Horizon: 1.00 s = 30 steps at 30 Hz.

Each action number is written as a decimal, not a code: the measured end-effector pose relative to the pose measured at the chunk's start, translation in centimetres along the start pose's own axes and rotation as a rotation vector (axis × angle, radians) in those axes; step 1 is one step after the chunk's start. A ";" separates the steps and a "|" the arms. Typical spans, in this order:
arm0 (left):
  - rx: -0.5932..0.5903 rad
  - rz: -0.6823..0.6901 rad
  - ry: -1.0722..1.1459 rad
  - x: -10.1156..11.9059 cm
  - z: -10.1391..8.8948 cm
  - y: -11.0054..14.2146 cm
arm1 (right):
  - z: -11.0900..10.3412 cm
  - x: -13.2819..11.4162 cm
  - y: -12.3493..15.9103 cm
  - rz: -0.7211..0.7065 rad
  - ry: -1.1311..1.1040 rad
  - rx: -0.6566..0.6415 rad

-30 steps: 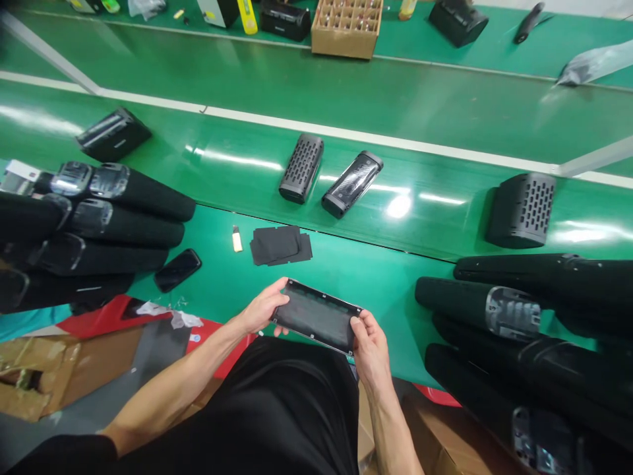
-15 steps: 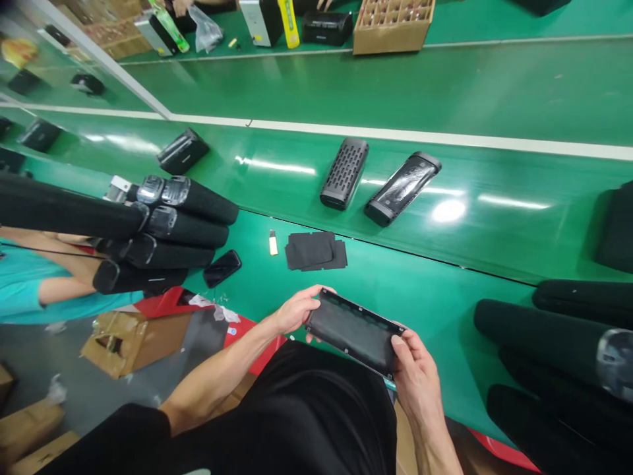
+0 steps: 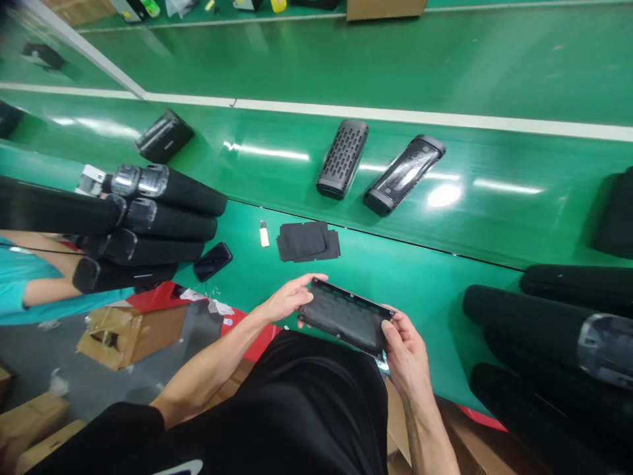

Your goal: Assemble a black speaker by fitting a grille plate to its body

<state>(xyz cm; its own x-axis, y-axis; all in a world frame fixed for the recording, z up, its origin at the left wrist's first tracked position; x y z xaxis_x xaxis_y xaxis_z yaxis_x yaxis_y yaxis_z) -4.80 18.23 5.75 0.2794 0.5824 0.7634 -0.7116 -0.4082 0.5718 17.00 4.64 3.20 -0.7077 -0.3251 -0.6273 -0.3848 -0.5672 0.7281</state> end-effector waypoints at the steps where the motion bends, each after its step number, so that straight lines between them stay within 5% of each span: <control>1: 0.004 0.000 -0.001 0.1 -0.1 0.0 | 0.2 -0.1 0.0 -0.002 0.003 -0.002; 30: 0.008 0.015 0.069 -0.9 -0.4 -0.9 | 0.2 0.2 -0.7 -0.021 0.015 -0.040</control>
<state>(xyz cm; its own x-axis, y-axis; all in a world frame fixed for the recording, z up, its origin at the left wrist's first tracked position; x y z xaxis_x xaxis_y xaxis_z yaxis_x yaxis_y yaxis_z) -4.63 18.34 4.47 0.2232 0.6229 0.7498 -0.7104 -0.4228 0.5627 17.00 5.16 2.65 -0.6906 -0.3235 -0.6469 -0.3755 -0.6040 0.7029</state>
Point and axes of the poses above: each hand's wrist, its own y-axis away from the middle knuckle, its own z-axis out of the palm, x = y × z, the point moved 7 cm from there along -y, towards the middle knuckle, and after that the axes turned 11 degrees about -y, right-handed, at the moved point
